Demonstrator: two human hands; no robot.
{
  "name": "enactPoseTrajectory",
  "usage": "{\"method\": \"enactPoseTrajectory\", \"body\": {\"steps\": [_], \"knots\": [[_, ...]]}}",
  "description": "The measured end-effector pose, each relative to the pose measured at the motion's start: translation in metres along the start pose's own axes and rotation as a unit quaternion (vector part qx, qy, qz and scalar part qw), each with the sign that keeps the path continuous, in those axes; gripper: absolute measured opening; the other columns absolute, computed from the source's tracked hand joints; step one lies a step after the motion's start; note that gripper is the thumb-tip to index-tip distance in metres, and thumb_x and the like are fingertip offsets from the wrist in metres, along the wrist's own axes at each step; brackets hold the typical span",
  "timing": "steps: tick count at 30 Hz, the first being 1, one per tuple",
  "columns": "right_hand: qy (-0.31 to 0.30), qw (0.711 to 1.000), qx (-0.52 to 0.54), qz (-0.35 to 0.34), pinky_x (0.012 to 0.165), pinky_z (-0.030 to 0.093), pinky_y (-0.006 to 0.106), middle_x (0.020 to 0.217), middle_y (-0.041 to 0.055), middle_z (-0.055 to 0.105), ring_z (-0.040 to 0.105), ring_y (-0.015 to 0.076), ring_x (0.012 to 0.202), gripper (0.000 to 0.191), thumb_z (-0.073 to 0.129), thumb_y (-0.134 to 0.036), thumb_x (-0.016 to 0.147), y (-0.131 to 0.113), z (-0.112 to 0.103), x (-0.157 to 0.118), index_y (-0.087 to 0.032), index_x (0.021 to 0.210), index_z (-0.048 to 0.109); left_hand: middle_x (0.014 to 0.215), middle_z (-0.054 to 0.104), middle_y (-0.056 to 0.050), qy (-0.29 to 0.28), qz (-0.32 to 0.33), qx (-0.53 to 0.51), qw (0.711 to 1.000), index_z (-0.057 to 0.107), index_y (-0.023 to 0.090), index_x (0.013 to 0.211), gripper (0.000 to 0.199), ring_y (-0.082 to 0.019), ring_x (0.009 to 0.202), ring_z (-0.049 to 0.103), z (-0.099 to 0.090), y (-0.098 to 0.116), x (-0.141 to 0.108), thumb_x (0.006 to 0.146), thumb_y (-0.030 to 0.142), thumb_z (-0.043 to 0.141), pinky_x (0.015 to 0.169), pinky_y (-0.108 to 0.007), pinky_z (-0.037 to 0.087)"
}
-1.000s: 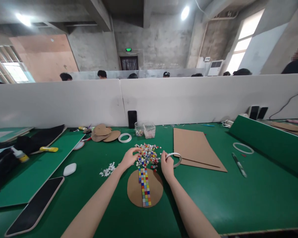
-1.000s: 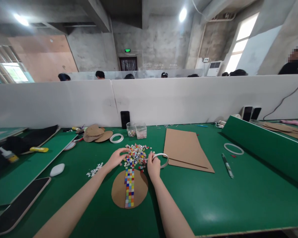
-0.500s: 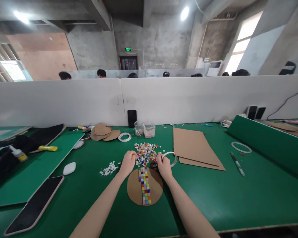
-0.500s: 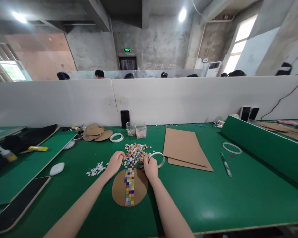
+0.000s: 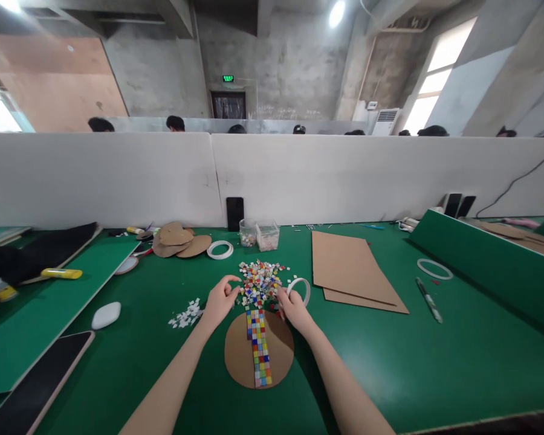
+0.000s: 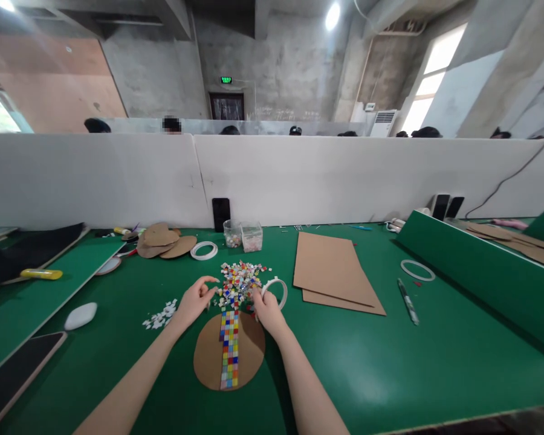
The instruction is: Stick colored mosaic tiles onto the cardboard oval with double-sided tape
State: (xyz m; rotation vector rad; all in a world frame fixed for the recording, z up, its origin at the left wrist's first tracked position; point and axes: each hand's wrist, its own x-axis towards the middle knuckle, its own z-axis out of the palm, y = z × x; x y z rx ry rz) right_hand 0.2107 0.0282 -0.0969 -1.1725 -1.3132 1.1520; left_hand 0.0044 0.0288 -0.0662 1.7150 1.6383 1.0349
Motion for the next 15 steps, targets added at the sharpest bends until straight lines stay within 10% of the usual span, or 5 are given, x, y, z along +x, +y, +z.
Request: {"method": "enactPoseTrajectory", "body": {"steps": [6, 15], "knots": [[-0.022, 0.998, 0.062, 0.016, 0.049, 0.047, 0.025, 0.039, -0.0097, 0.029, 0.031, 0.0069, 0.033, 0.042, 0.048, -0.056, 0.077, -0.002, 0.004, -0.001, -0.022, 0.055, 0.037, 0.057, 0.053, 0.002, -0.016, -0.047, -0.05, 0.997, 0.053, 0.019, 0.094, 0.026, -0.017, 0.055, 0.06, 0.006, -0.006, -0.007, 0.078, 0.037, 0.042, 0.045, -0.024, 0.046], [0.089, 0.989, 0.109, -0.036, 0.04, 0.04, 0.023, 0.043, -0.0091, 0.025, 0.028, 0.008, 0.036, 0.045, 0.042, -0.06, 0.077, -0.002, 0.006, -0.004, -0.023, 0.053, 0.031, 0.071, 0.06, -0.003, 0.001, -0.027, -0.097, 0.995, 0.052, 0.017, 0.096, 0.032, -0.018, 0.069, 0.063, 0.013, -0.002, -0.011, 0.081, 0.041, 0.038, 0.05, -0.024, 0.049]]}}
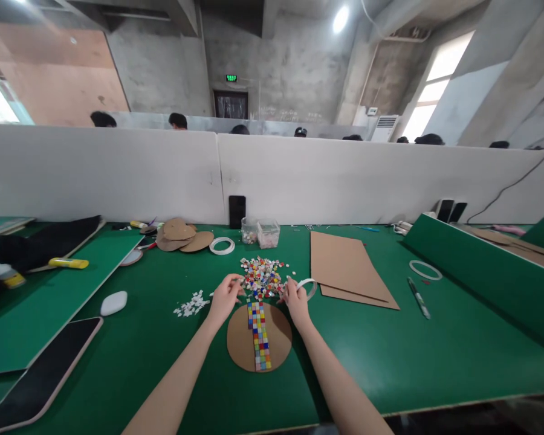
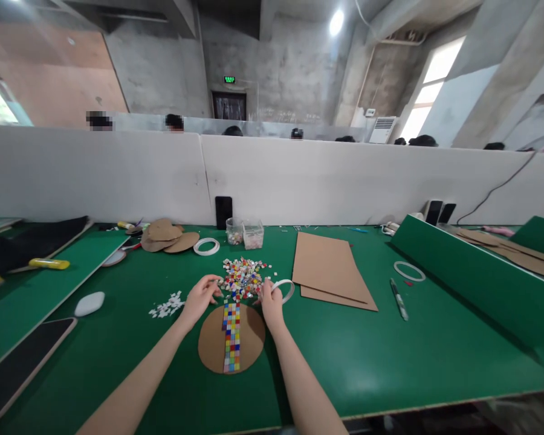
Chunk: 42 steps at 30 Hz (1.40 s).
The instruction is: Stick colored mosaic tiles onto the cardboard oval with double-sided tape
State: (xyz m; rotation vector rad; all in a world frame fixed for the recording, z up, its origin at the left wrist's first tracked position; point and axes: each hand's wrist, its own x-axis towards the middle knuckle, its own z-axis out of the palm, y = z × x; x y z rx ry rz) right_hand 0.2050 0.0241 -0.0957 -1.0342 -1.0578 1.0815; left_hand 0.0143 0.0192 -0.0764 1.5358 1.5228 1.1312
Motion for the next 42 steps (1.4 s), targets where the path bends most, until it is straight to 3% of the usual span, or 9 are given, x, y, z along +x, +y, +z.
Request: {"method": "enactPoseTrajectory", "body": {"steps": [4, 9, 14, 20, 27, 31, 35, 42], "knots": [[0.031, 0.999, -0.006, -0.015, 0.035, 0.034, 0.022, 0.04, -0.0092, 0.024, 0.026, 0.008, 0.035, 0.045, 0.04, -0.059, 0.078, 0.0, -0.007, -0.001, -0.024, 0.052, 0.029, 0.066, 0.057, -0.002, 0.028, 0.014, 0.025, 0.999, 0.052, 0.019, 0.096, 0.03, -0.019, 0.063, 0.061, -0.002, -0.001, -0.015, 0.081, 0.042, 0.04, 0.051, -0.026, 0.046], [0.005, 0.999, -0.039, -0.003, 0.034, 0.032, 0.023, 0.04, -0.0085, 0.026, 0.028, 0.0082, 0.034, 0.045, 0.041, -0.059, 0.078, 0.005, -0.008, -0.004, -0.023, 0.052, 0.033, 0.079, 0.058, -0.004, 0.047, 0.038, 0.038, 0.997, 0.049, 0.019, 0.092, 0.02, -0.018, 0.072, 0.061, 0.01, -0.002, -0.029, 0.083, 0.034, 0.038, 0.066, -0.03, 0.048], [-0.034, 0.997, -0.076, 0.006, 0.035, 0.034, 0.024, 0.04, -0.0071, 0.031, 0.036, 0.0108, 0.035, 0.043, 0.045, -0.06, 0.075, 0.006, -0.005, -0.006, -0.022, 0.055, 0.04, 0.088, 0.057, -0.005, 0.048, 0.054, 0.044, 0.996, 0.049, 0.02, 0.089, 0.017, -0.019, 0.08, 0.06, 0.017, 0.0, -0.031, 0.084, 0.032, 0.039, 0.072, -0.032, 0.047], [-0.04, 0.993, -0.107, 0.014, 0.036, 0.033, 0.023, 0.042, -0.0067, 0.033, 0.039, 0.0114, 0.036, 0.042, 0.043, -0.059, 0.076, 0.006, -0.008, -0.007, -0.02, 0.06, 0.045, 0.096, 0.058, -0.005, 0.026, 0.061, 0.034, 0.997, 0.05, 0.02, 0.089, 0.014, -0.019, 0.094, 0.058, 0.018, 0.0, -0.03, 0.083, 0.03, 0.042, 0.077, -0.03, 0.047], [-0.031, 0.993, -0.115, 0.004, 0.036, 0.031, 0.023, 0.042, -0.0049, 0.037, 0.04, 0.012, 0.038, 0.043, 0.043, -0.059, 0.075, 0.007, -0.008, -0.007, -0.019, 0.059, 0.047, 0.09, 0.058, -0.006, 0.066, 0.055, 0.04, 0.995, 0.046, 0.019, 0.094, 0.019, -0.018, 0.085, 0.06, 0.012, -0.005, -0.029, 0.085, 0.033, 0.038, 0.074, -0.03, 0.048], [-0.036, 0.992, -0.12, -0.001, 0.036, 0.031, 0.023, 0.042, -0.0064, 0.033, 0.038, 0.0115, 0.037, 0.042, 0.04, -0.058, 0.077, 0.009, -0.007, -0.005, -0.02, 0.061, 0.047, 0.093, 0.057, -0.007, 0.073, 0.065, 0.08, 0.992, 0.046, 0.019, 0.094, 0.015, -0.02, 0.09, 0.058, 0.011, -0.008, -0.036, 0.081, 0.021, 0.038, 0.076, -0.033, 0.048], [-0.033, 0.991, -0.129, -0.012, 0.037, 0.031, 0.023, 0.045, -0.0065, 0.033, 0.037, 0.0111, 0.039, 0.043, 0.039, -0.059, 0.077, 0.01, -0.007, -0.005, -0.02, 0.062, 0.047, 0.109, 0.052, -0.009, 0.046, 0.093, 0.143, 0.984, 0.05, 0.02, 0.1, 0.034, -0.023, 0.107, 0.05, 0.016, -0.007, -0.052, 0.072, 0.006, 0.037, 0.088, -0.038, 0.043], [-0.022, 0.99, -0.137, -0.029, 0.038, 0.03, 0.023, 0.044, -0.0063, 0.033, 0.037, 0.0113, 0.039, 0.042, 0.038, -0.057, 0.078, 0.009, -0.006, -0.01, -0.02, 0.061, 0.048, 0.127, 0.043, -0.015, 0.049, 0.092, 0.267, 0.958, 0.049, 0.015, 0.114, 0.042, -0.031, 0.12, 0.039, 0.022, -0.011, -0.063, 0.078, 0.005, 0.03, 0.094, -0.049, 0.036]]}}
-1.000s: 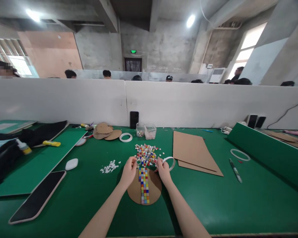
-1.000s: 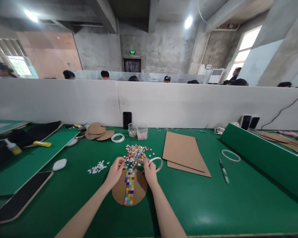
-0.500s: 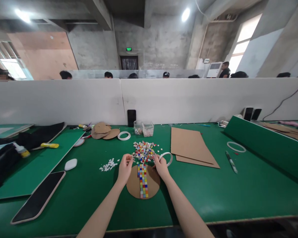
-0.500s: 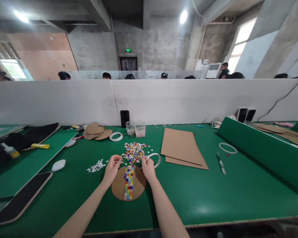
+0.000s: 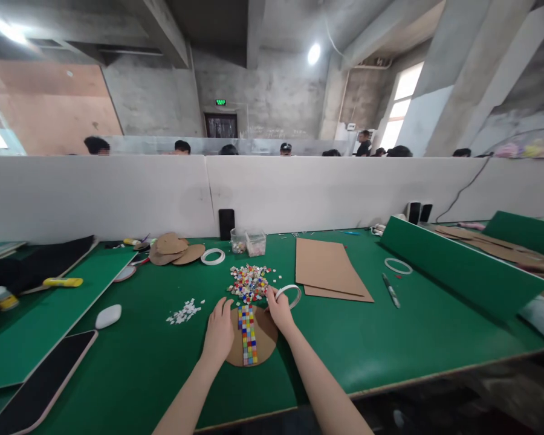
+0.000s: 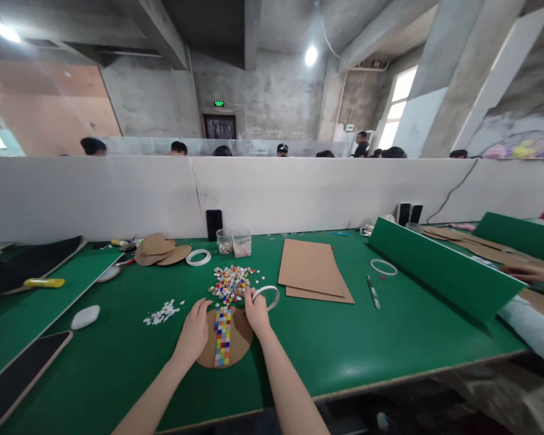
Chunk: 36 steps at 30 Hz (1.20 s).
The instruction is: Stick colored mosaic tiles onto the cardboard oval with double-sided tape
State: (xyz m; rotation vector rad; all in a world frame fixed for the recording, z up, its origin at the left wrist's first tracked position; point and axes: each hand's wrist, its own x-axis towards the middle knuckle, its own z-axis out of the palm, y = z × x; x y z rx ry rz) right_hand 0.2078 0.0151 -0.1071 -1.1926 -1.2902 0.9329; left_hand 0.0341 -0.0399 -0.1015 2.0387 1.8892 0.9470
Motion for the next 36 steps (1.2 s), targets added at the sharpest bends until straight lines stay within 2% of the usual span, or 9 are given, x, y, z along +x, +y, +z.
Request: {"method": "enactPoseTrajectory", "body": {"steps": [3, 5, 9, 17, 26, 31, 36], "knots": [[0.003, 1.0, 0.0, -0.005, 0.037, 0.029, 0.022, 0.045, -0.0064, 0.032, 0.036, 0.0108, 0.039, 0.041, 0.038, -0.056, 0.077, 0.002, 0.001, 0.001, -0.02, 0.059, 0.045, 0.128, 0.044, -0.015, -0.003, 0.0, 0.098, 0.995, 0.049, 0.013, 0.118, 0.046, -0.03, 0.122, 0.037, 0.004, -0.004, -0.004, 0.079, 0.003, 0.026, 0.098, -0.049, 0.033], [0.006, 1.0, 0.001, -0.006, 0.037, 0.03, 0.022, 0.046, -0.0063, 0.033, 0.036, 0.0106, 0.039, 0.041, 0.038, -0.056, 0.077, 0.004, 0.001, 0.002, -0.02, 0.058, 0.043, 0.129, 0.044, -0.014, -0.003, 0.002, 0.115, 0.993, 0.048, 0.013, 0.119, 0.047, -0.03, 0.122, 0.037, 0.005, -0.005, -0.006, 0.079, 0.002, 0.026, 0.098, -0.048, 0.033], [0.009, 1.0, 0.006, -0.007, 0.039, 0.032, 0.023, 0.046, -0.0063, 0.033, 0.036, 0.0107, 0.041, 0.042, 0.037, -0.058, 0.076, 0.005, 0.001, 0.004, -0.021, 0.058, 0.042, 0.13, 0.044, -0.013, -0.008, 0.002, 0.094, 0.996, 0.048, 0.015, 0.121, 0.049, -0.028, 0.121, 0.039, 0.006, -0.007, -0.008, 0.077, 0.002, 0.029, 0.095, -0.044, 0.038], [0.009, 1.0, 0.027, 0.006, 0.039, 0.037, 0.023, 0.046, -0.0066, 0.032, 0.037, 0.0109, 0.041, 0.043, 0.039, -0.06, 0.075, 0.0, -0.001, -0.001, -0.02, 0.06, 0.045, 0.13, 0.044, -0.015, -0.014, 0.011, 0.078, 0.997, 0.046, 0.013, 0.122, 0.052, -0.028, 0.123, 0.038, 0.004, -0.004, -0.004, 0.076, -0.001, 0.026, 0.095, -0.044, 0.038], [0.053, 0.998, 0.022, 0.001, 0.036, 0.028, 0.021, 0.046, -0.0068, 0.03, 0.032, 0.009, 0.037, 0.038, 0.039, -0.049, 0.081, -0.001, 0.004, 0.016, -0.021, 0.055, 0.038, 0.129, 0.043, -0.016, -0.004, 0.04, 0.09, 0.995, 0.043, 0.013, 0.125, 0.052, -0.029, 0.121, 0.04, 0.016, -0.012, 0.02, 0.077, 0.0, 0.027, 0.094, -0.044, 0.039], [0.05, 0.998, 0.02, 0.013, 0.037, 0.028, 0.021, 0.045, -0.0071, 0.03, 0.031, 0.0087, 0.038, 0.037, 0.039, -0.046, 0.082, 0.003, 0.005, 0.021, -0.021, 0.055, 0.038, 0.133, 0.04, -0.016, -0.026, 0.022, 0.093, 0.995, 0.039, 0.013, 0.128, 0.052, -0.03, 0.121, 0.039, 0.014, -0.009, 0.018, 0.078, 0.001, 0.028, 0.093, -0.045, 0.039], [0.051, 0.998, 0.03, 0.026, 0.036, 0.028, 0.022, 0.045, -0.0073, 0.031, 0.032, 0.0088, 0.037, 0.036, 0.04, -0.048, 0.081, 0.005, 0.004, 0.022, -0.021, 0.056, 0.039, 0.131, 0.041, -0.016, -0.02, 0.017, 0.089, 0.996, 0.037, 0.013, 0.129, 0.046, -0.029, 0.123, 0.038, 0.012, -0.005, 0.028, 0.084, 0.01, 0.029, 0.095, -0.044, 0.038]]}}
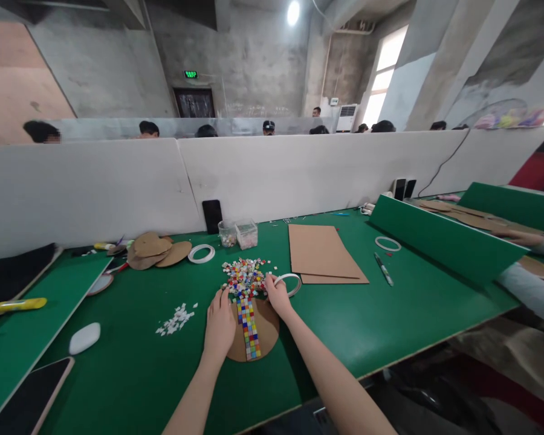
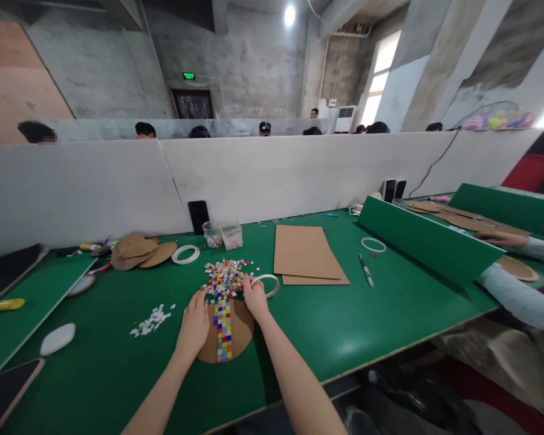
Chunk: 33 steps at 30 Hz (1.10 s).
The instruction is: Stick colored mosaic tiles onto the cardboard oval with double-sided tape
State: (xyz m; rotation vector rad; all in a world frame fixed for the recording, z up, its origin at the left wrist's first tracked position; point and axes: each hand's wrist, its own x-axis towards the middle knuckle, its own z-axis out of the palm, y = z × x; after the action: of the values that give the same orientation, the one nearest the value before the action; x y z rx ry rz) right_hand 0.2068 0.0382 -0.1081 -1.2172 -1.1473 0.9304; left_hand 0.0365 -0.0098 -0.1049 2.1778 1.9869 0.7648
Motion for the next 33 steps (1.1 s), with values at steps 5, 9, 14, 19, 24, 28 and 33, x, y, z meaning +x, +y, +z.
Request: {"method": "enactPoseTrajectory", "body": {"steps": [5, 9, 14, 19, 24, 28, 33], "knots": [[-0.004, 1.0, 0.009, 0.011, 0.035, 0.03, 0.022, 0.044, -0.0073, 0.031, 0.032, 0.0091, 0.036, 0.038, 0.041, -0.051, 0.08, 0.001, 0.002, 0.007, -0.022, 0.056, 0.038, 0.131, 0.042, -0.016, 0.014, 0.011, 0.028, 0.999, 0.039, 0.01, 0.127, 0.048, -0.028, 0.122, 0.038, 0.002, 0.001, 0.009, 0.081, 0.004, 0.029, 0.097, -0.045, 0.037], [-0.022, 0.999, 0.032, 0.022, 0.032, 0.029, 0.021, 0.043, -0.0076, 0.031, 0.03, 0.0083, 0.033, 0.038, 0.04, -0.052, 0.08, 0.0, 0.0, 0.007, -0.022, 0.057, 0.036, 0.13, 0.042, -0.017, 0.013, 0.017, 0.03, 0.999, 0.038, 0.009, 0.127, 0.049, -0.028, 0.123, 0.037, 0.001, 0.002, 0.009, 0.079, 0.002, 0.029, 0.098, -0.045, 0.036], [-0.039, 0.998, 0.055, 0.016, 0.031, 0.028, 0.019, 0.044, -0.0074, 0.032, 0.031, 0.0075, 0.034, 0.04, 0.043, -0.054, 0.079, -0.005, -0.001, 0.004, -0.021, 0.056, 0.038, 0.13, 0.042, -0.016, 0.011, 0.001, 0.004, 1.0, 0.038, 0.012, 0.126, 0.047, -0.028, 0.122, 0.038, 0.0, 0.001, 0.01, 0.081, 0.004, 0.029, 0.095, -0.045, 0.04], [-0.038, 0.997, 0.059, 0.016, 0.031, 0.028, 0.019, 0.045, -0.0075, 0.031, 0.03, 0.0071, 0.035, 0.041, 0.042, -0.055, 0.079, -0.005, -0.001, 0.002, -0.021, 0.056, 0.037, 0.132, 0.039, -0.016, 0.001, -0.001, 0.003, 1.0, 0.036, 0.013, 0.128, 0.049, -0.029, 0.125, 0.035, -0.001, 0.003, 0.009, 0.08, 0.004, 0.028, 0.097, -0.046, 0.037], [-0.046, 0.996, 0.067, 0.022, 0.03, 0.029, 0.019, 0.045, -0.0077, 0.031, 0.03, 0.007, 0.035, 0.041, 0.045, -0.056, 0.078, -0.006, -0.003, -0.004, -0.021, 0.056, 0.039, 0.134, 0.038, -0.015, -0.01, -0.017, 0.005, 1.0, 0.036, 0.015, 0.129, 0.052, -0.03, 0.125, 0.034, -0.002, 0.006, 0.006, 0.079, 0.002, 0.031, 0.097, -0.047, 0.036], [-0.048, 0.996, 0.071, 0.02, 0.031, 0.028, 0.019, 0.045, -0.0077, 0.031, 0.03, 0.0072, 0.035, 0.041, 0.045, -0.055, 0.079, -0.007, -0.005, -0.007, -0.021, 0.056, 0.04, 0.134, 0.038, -0.015, -0.007, -0.012, 0.007, 1.0, 0.035, 0.015, 0.129, 0.054, -0.03, 0.126, 0.034, -0.002, 0.006, 0.006, 0.077, 0.001, 0.031, 0.098, -0.048, 0.035], [-0.035, 0.996, 0.082, 0.011, 0.032, 0.027, 0.019, 0.045, -0.0076, 0.032, 0.029, 0.007, 0.035, 0.04, 0.047, -0.053, 0.078, -0.008, -0.004, -0.004, -0.021, 0.056, 0.041, 0.135, 0.037, -0.017, -0.012, -0.01, 0.004, 1.0, 0.034, 0.014, 0.13, 0.052, -0.03, 0.126, 0.033, -0.003, 0.006, 0.006, 0.079, 0.002, 0.029, 0.096, -0.049, 0.037]]}}
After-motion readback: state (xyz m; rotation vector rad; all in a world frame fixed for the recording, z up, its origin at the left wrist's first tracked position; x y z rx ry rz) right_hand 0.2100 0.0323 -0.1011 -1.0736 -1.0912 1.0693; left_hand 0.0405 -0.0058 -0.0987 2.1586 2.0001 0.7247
